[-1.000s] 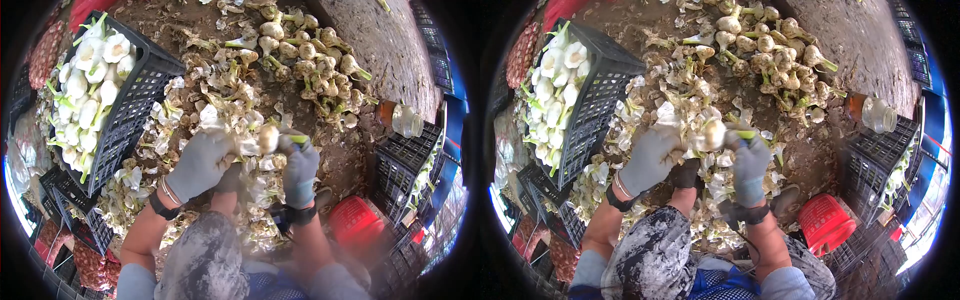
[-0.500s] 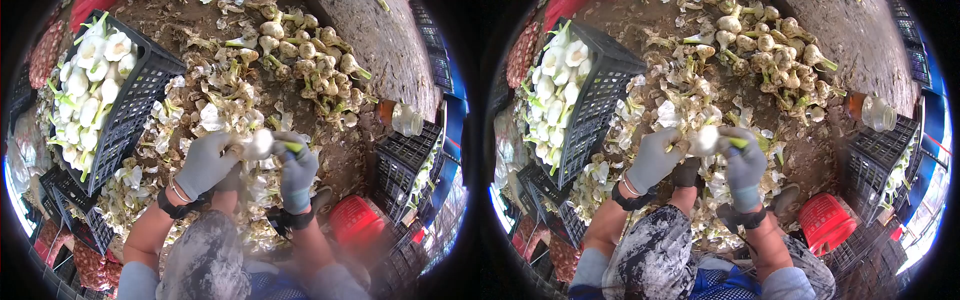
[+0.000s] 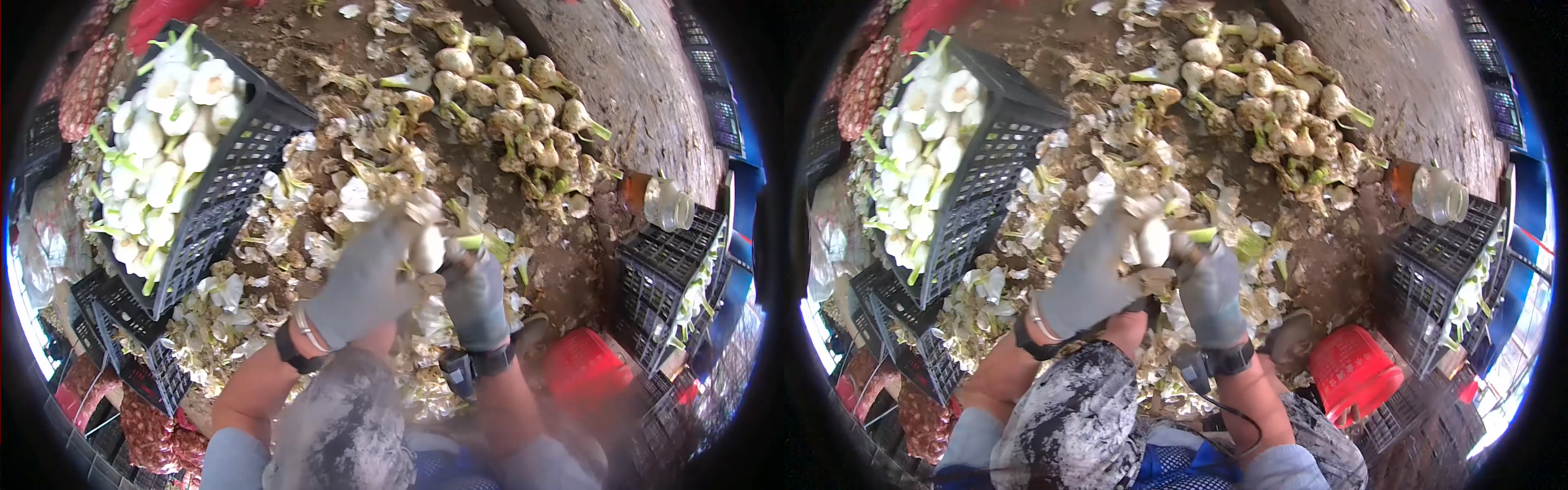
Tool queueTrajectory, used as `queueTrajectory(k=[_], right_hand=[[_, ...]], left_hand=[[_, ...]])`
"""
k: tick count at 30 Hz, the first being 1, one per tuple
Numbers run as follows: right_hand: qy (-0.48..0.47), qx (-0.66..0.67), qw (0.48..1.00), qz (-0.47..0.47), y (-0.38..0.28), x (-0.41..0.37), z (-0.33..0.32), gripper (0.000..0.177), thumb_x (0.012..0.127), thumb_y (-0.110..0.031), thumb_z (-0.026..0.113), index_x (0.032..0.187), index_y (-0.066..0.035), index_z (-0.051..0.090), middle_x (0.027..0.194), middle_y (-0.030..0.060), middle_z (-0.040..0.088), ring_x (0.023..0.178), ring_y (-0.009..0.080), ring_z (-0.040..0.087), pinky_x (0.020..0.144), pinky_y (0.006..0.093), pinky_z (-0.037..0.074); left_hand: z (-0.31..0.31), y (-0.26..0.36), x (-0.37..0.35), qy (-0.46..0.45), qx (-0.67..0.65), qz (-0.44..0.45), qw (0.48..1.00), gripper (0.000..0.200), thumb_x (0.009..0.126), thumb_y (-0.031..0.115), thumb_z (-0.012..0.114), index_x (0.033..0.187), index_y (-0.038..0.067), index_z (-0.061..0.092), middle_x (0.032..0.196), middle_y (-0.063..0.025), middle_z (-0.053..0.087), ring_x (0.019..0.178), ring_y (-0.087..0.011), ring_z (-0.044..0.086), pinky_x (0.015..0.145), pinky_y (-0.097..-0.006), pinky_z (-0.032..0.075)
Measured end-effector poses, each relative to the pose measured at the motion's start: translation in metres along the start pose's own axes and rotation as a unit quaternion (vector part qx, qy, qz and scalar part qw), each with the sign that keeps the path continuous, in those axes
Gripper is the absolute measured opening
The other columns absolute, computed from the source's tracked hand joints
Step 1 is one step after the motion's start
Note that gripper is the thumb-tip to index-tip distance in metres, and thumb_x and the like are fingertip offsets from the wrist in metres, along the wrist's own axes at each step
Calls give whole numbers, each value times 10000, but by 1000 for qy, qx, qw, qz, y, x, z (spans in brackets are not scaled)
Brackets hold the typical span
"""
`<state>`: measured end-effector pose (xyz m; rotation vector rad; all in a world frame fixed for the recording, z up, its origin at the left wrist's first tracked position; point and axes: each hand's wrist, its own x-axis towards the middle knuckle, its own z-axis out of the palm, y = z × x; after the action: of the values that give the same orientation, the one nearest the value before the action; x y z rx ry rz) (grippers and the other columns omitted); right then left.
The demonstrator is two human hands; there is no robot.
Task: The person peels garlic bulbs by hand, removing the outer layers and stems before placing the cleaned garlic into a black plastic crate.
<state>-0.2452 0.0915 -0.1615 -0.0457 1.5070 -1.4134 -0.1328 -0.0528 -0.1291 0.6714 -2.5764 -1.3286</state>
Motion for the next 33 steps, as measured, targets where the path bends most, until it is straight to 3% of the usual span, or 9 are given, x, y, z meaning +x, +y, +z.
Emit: queueTrajectory(k=[1,4,8,10,16,19,23,28,33], right_hand=[[-32,-221,974,-32,-17,-5,5,335,1005,-212,588,1209,51,625,1041,94,700,848,139,651,773,265,532],[-75,88,993,-28,-24,4,17,322,983,-201,636,1215,22,648,1040,92,703,856,119,651,777,266,539],[2,-41,996,-73,-44,33,-2,330,963,-143,662,1241,34,637,1072,84,698,900,111,644,794,248,537],[14,-18,997,-80,-40,58,-17,307,956,-66,641,1251,22,632,1061,30,695,899,87,621,801,230,526],[74,-205,960,-176,-55,120,-25,256,931,-67,649,1182,-15,655,1057,63,694,903,142,656,801,254,520],[120,-509,771,-362,-54,154,-27,351,812,-115,713,1159,-124,663,1212,148,627,1076,371,607,891,428,524],[89,-678,662,-307,-35,182,-30,492,740,-73,712,1219,-131,611,1280,124,587,1140,364,570,896,441,523],[92,-688,651,-308,-24,162,-28,497,664,-1,666,1133,-165,649,1226,151,592,1056,387,591,805,441,535],[97,-627,737,-232,-9,157,-58,402,774,-49,643,1134,-222,691,1179,137,634,944,356,653,775,424,543]], left_hand=[[-2,0,-2,-14,-8,-17,1000,599,774,298,805,1265,50,569,1238,-211,573,1107,-392,595,930,-432,500],[-32,-4,11,158,-15,61,985,556,747,141,802,1243,42,571,1240,-199,584,1067,-353,630,906,-417,516],[-116,-37,43,376,294,58,877,499,785,217,792,1216,53,602,1171,-133,620,1069,-302,610,926,-430,484],[-161,-54,59,327,500,35,801,458,802,248,779,1204,85,634,1127,-128,625,1056,-316,580,924,-441,463],[-225,-107,87,308,423,-12,852,480,883,335,705,1300,134,578,1181,-189,594,1089,-372,591,934,-436,476],[-254,-119,105,267,427,-105,857,521,918,364,665,1364,131,534,1247,-232,568,1163,-376,557,985,-435,444],[-240,-92,100,145,420,-131,886,541,936,389,657,1371,88,546,1338,-211,571,1263,-327,533,1055,-410,415],[-228,-81,69,118,357,-133,917,559,929,427,656,1347,67,564,1335,-182,586,1250,-318,554,1065,-401,411],[-221,-64,61,180,470,-84,860,564,917,316,678,1374,33,508,1348,-179,559,1262,-338,520,1068,-425,396]])
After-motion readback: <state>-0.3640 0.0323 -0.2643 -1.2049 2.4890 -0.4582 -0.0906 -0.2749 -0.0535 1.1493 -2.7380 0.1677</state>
